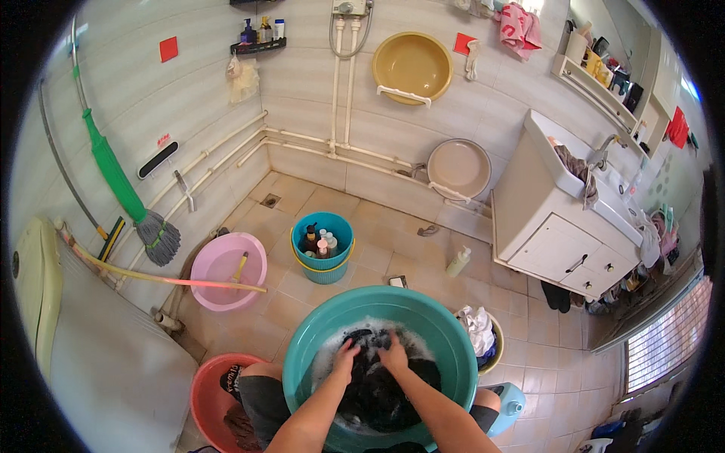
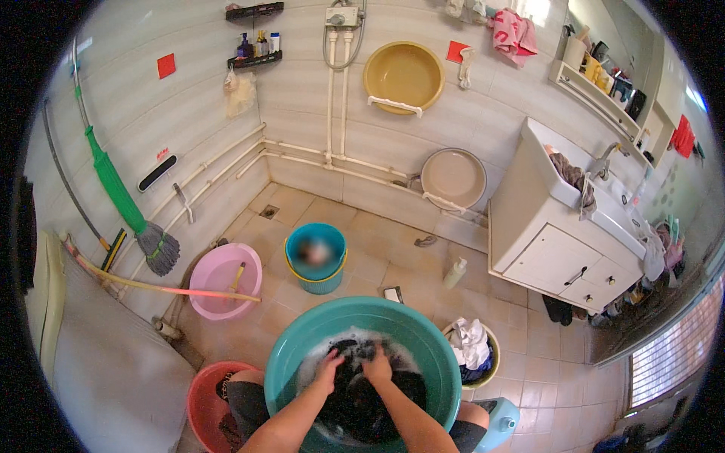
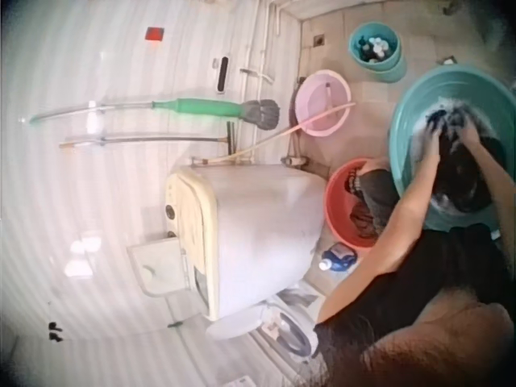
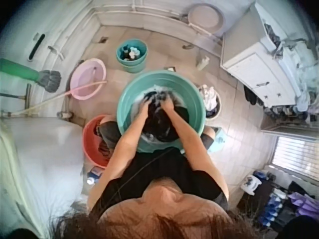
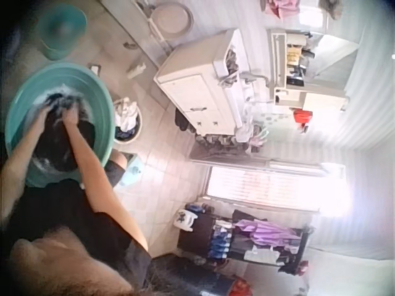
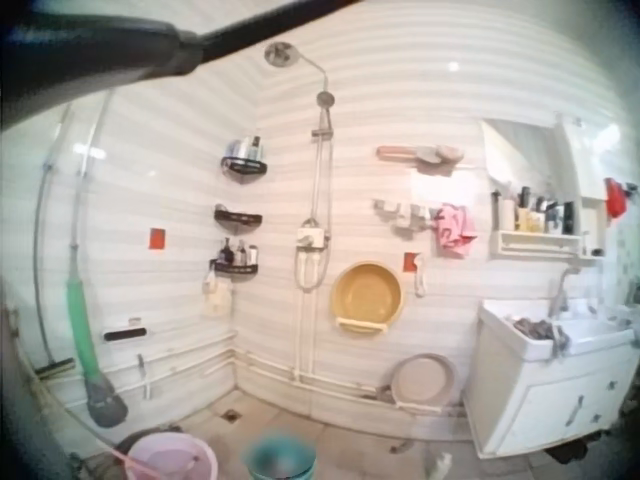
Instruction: The person sits on a small stool and hand-washes a dark garment in a teal basin filled with soapy water. They scrub and agitate the fabric, then wring it out and place it into a pink basin. Finally, they pour the soapy water from the teal basin into a blue bucket.
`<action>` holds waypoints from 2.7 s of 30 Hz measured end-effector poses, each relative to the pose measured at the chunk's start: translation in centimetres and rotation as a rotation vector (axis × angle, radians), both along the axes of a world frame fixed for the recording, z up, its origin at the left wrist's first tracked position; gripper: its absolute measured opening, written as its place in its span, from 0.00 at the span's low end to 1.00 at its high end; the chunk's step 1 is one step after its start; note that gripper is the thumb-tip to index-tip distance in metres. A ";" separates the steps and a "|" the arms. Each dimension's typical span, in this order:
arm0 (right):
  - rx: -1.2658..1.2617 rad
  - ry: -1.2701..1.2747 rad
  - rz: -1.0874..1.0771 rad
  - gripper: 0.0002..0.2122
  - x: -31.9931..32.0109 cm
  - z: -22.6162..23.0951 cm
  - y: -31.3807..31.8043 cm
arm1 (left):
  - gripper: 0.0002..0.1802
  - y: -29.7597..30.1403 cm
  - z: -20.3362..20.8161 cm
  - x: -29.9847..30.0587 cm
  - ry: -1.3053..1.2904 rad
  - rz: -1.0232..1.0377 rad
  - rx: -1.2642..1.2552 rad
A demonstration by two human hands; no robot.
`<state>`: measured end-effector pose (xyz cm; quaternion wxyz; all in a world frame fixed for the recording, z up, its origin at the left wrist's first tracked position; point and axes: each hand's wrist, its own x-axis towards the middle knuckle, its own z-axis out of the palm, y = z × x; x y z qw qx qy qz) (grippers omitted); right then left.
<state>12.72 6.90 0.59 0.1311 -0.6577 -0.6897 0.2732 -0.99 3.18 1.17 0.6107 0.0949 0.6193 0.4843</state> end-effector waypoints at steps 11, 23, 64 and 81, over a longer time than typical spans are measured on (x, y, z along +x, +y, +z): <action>0.265 0.140 0.283 0.12 -4.5 9.3 -5.9 | 0.28 0.8 -0.6 1.2 -0.447 -0.074 -0.055; -0.134 0.035 -0.037 0.19 -0.4 2.0 0.3 | 0.14 1.5 0.5 0.7 0.361 0.067 0.139; -0.032 0.206 -0.102 0.25 -0.4 2.1 -0.9 | 0.35 1.2 -1.0 1.0 -0.138 0.004 -0.187; -0.035 0.154 -0.044 0.19 -0.5 5.2 -0.2 | 0.22 1.3 5.4 3.0 0.089 -0.018 -0.220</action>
